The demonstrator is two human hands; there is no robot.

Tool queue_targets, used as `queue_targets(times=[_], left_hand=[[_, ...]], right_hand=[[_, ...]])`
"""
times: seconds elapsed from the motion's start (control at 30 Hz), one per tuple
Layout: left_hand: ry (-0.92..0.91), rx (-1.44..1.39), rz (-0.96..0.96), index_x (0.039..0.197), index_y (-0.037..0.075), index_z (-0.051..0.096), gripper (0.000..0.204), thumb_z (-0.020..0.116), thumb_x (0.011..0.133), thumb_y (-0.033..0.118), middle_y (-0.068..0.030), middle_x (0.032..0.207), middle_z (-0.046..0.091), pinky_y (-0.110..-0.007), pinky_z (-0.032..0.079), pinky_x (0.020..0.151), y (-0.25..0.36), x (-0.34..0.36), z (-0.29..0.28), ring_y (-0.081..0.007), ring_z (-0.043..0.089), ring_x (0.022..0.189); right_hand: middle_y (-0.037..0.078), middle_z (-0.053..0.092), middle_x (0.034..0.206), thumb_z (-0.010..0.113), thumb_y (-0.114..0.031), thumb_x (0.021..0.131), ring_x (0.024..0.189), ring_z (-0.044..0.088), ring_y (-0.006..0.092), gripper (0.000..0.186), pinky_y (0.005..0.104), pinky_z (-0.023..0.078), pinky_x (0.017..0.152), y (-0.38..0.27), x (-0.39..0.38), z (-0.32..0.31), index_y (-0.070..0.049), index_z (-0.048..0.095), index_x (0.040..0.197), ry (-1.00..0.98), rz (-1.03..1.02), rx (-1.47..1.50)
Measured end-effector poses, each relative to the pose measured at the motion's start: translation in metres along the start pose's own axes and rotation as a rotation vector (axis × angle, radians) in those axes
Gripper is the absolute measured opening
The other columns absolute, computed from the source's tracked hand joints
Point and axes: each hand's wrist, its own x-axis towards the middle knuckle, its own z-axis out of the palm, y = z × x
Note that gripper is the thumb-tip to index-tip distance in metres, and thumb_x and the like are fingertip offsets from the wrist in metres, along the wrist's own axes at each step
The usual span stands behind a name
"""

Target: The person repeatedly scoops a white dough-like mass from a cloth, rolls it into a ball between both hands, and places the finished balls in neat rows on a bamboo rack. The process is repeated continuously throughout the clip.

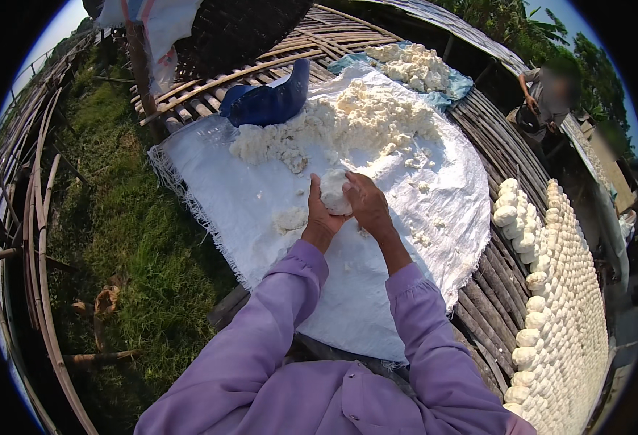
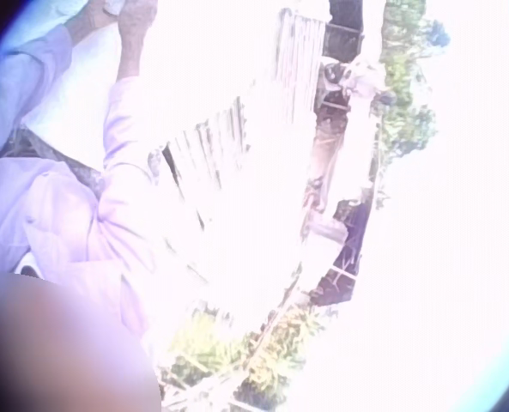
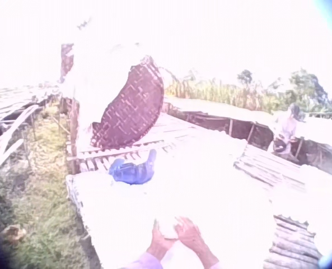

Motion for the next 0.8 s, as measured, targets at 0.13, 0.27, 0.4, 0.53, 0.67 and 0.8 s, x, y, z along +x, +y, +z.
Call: queue_targets(times=[0.13,0.27,0.4,0.53,0.67,0.8], left_hand=[[-0.006,-0.010,-0.028,0.138,0.018,0.053,0.078,0.056,0.086,0.076,-0.0107,0.139,0.056,-0.059,0.043,0.103,-0.015,-0.002,-0.004,-0.0333,0.054,0.126],[0.031,-0.024,-0.073,0.138,0.017,0.053,0.078,0.058,0.085,0.074,-0.0120,0.138,0.057,-0.063,0.042,0.102,-0.018,-0.008,0.001,-0.0358,0.055,0.126],[-0.076,-0.020,-0.085,0.139,0.016,0.052,0.079,0.058,0.085,0.073,-0.0132,0.139,0.056,-0.067,0.042,0.101,-0.014,-0.021,0.000,-0.0389,0.054,0.126],[-0.062,-0.013,-0.109,0.138,0.016,0.053,0.078,0.059,0.085,0.073,-0.0136,0.139,0.056,-0.068,0.041,0.100,-0.013,-0.031,0.006,-0.0398,0.053,0.127],[0.008,0.041,-0.122,0.139,0.016,0.052,0.080,0.055,0.086,0.076,-0.0147,0.139,0.055,-0.066,0.041,0.103,-0.022,-0.029,0.028,-0.0400,0.053,0.127],[-0.138,-0.017,-0.134,0.144,0.007,0.046,0.105,0.044,0.079,0.091,-0.0186,0.139,0.053,-0.057,0.042,0.106,-0.029,-0.021,0.050,-0.0378,0.053,0.127]], right_hand=[[0.016,0.067,0.127,0.070,-0.020,0.089,0.116,0.065,0.0314,0.041,0.0380,0.049,0.101,-0.003,-0.017,-0.025,-0.008,0.066,0.128,-0.014,-0.185,0.016],[0.008,0.072,0.113,0.070,-0.015,0.091,0.097,0.069,0.0199,0.034,0.0329,0.056,0.086,0.016,-0.013,-0.030,-0.004,0.068,0.123,-0.021,-0.006,0.106],[0.008,0.072,0.105,0.069,-0.016,0.093,0.093,0.068,0.0134,0.027,0.0282,0.058,0.074,0.031,0.001,-0.053,0.000,0.071,0.115,-0.012,0.321,0.577],[0.011,0.071,0.113,0.063,-0.026,0.100,0.102,0.068,0.0187,0.036,0.0313,0.054,0.090,-0.008,0.012,-0.081,0.003,0.069,0.120,0.048,0.212,0.185],[0.013,0.071,0.121,0.058,-0.035,0.101,0.112,0.066,0.0235,0.042,0.0340,0.048,0.097,-0.056,-0.005,-0.067,-0.001,0.069,0.123,0.427,-0.246,0.147],[0.012,0.074,0.107,0.062,-0.031,0.096,0.101,0.070,0.0230,0.028,0.0363,0.053,0.089,-0.042,-0.026,-0.035,-0.010,0.075,0.109,0.226,-0.102,-0.175]])
